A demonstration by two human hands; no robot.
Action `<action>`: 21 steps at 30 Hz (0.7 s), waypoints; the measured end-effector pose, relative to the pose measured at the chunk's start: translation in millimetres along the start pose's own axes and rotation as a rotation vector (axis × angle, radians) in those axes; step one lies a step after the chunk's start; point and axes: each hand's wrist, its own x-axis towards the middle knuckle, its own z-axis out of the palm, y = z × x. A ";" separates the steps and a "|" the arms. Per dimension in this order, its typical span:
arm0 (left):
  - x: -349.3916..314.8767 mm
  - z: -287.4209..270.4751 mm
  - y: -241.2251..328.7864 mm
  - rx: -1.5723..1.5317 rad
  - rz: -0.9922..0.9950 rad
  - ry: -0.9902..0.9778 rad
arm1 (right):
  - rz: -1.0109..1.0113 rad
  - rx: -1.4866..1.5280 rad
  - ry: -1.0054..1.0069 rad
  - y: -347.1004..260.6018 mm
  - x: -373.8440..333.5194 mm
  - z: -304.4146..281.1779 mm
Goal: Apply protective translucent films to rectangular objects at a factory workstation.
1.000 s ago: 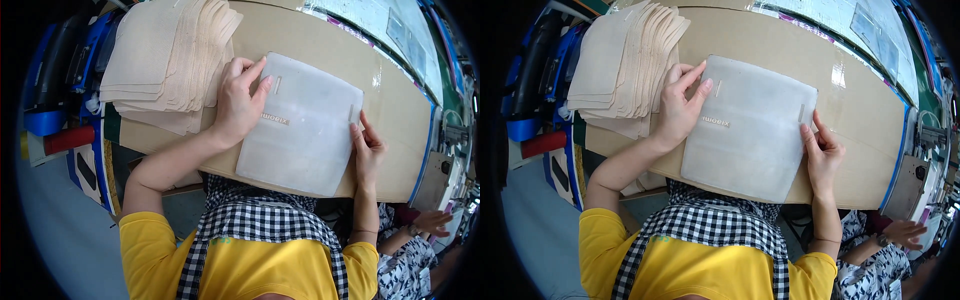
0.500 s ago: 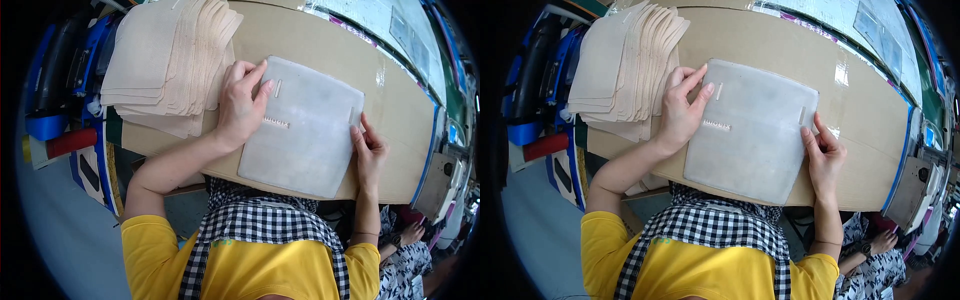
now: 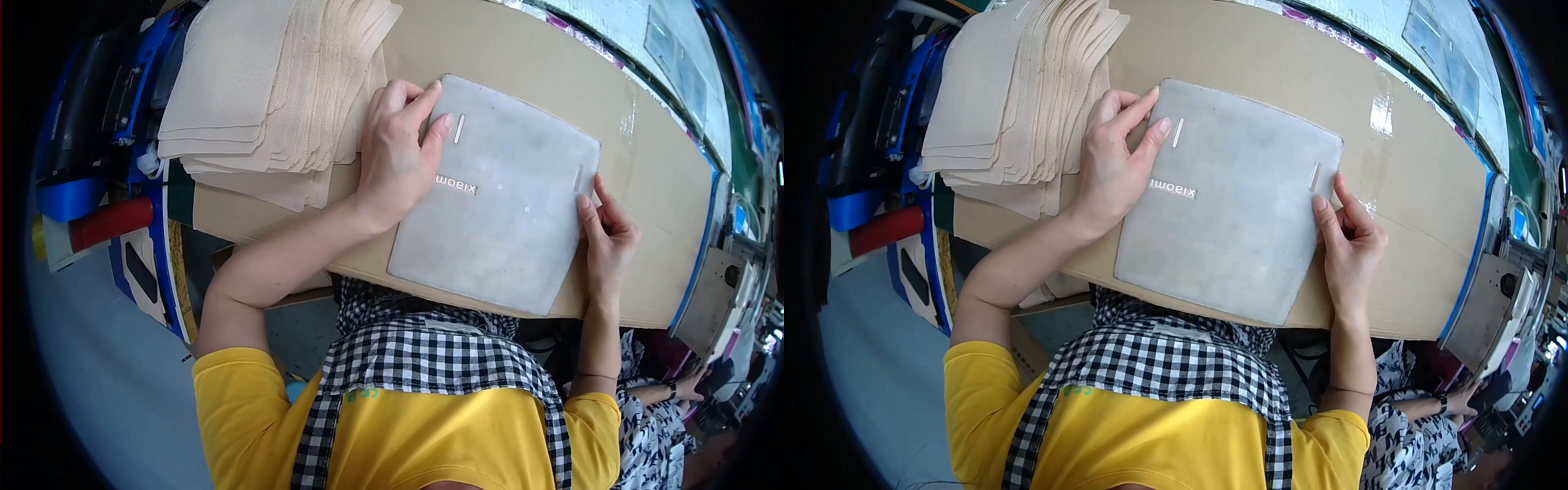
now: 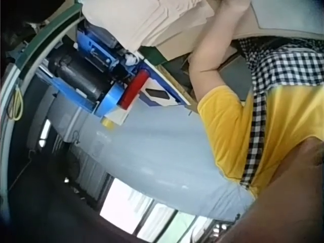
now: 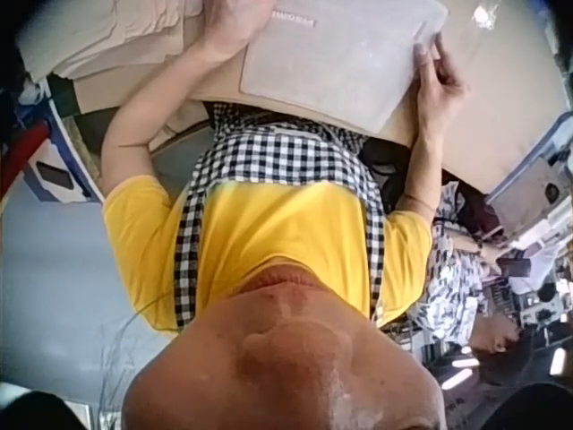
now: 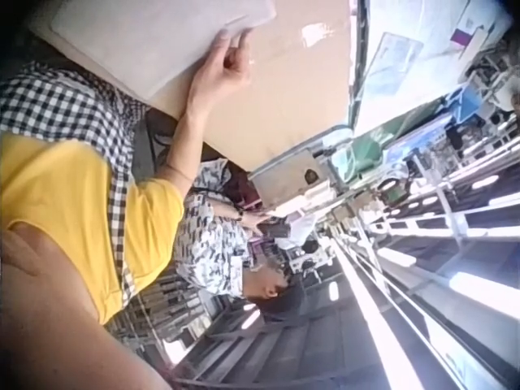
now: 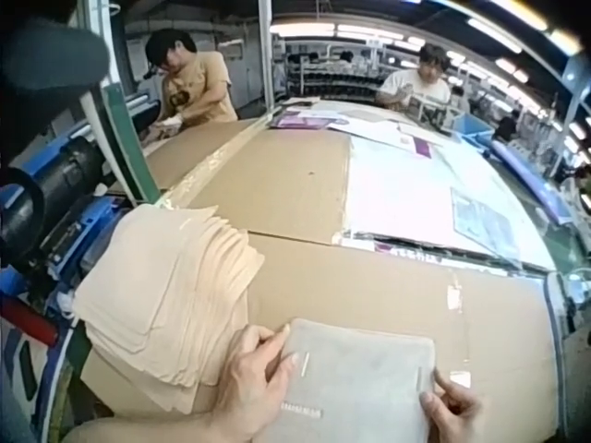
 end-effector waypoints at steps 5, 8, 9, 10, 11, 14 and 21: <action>2.5 5.3 4.1 0.073 0.030 0.026 | 0.003 -0.011 -0.008 -2.1 0.9 -0.3; 2.3 5.1 4.7 0.014 -0.024 0.023 | 0.003 0.005 -0.012 -1.9 1.1 -1.3; 2.5 5.0 3.6 0.037 -0.026 0.008 | 0.013 -0.001 0.013 -1.8 1.7 -1.9; 2.4 4.9 2.9 0.061 -0.027 -0.006 | 0.021 0.003 0.014 -2.0 2.1 -1.5; 2.3 4.2 3.1 0.049 -0.010 -0.019 | 0.026 0.010 0.013 -2.1 2.6 0.3; 2.9 4.7 5.5 0.072 0.001 -0.032 | 0.038 0.026 0.020 -0.9 3.9 1.0; 3.5 5.4 6.1 0.065 0.004 -0.033 | 0.040 -0.044 0.027 -2.9 8.5 2.0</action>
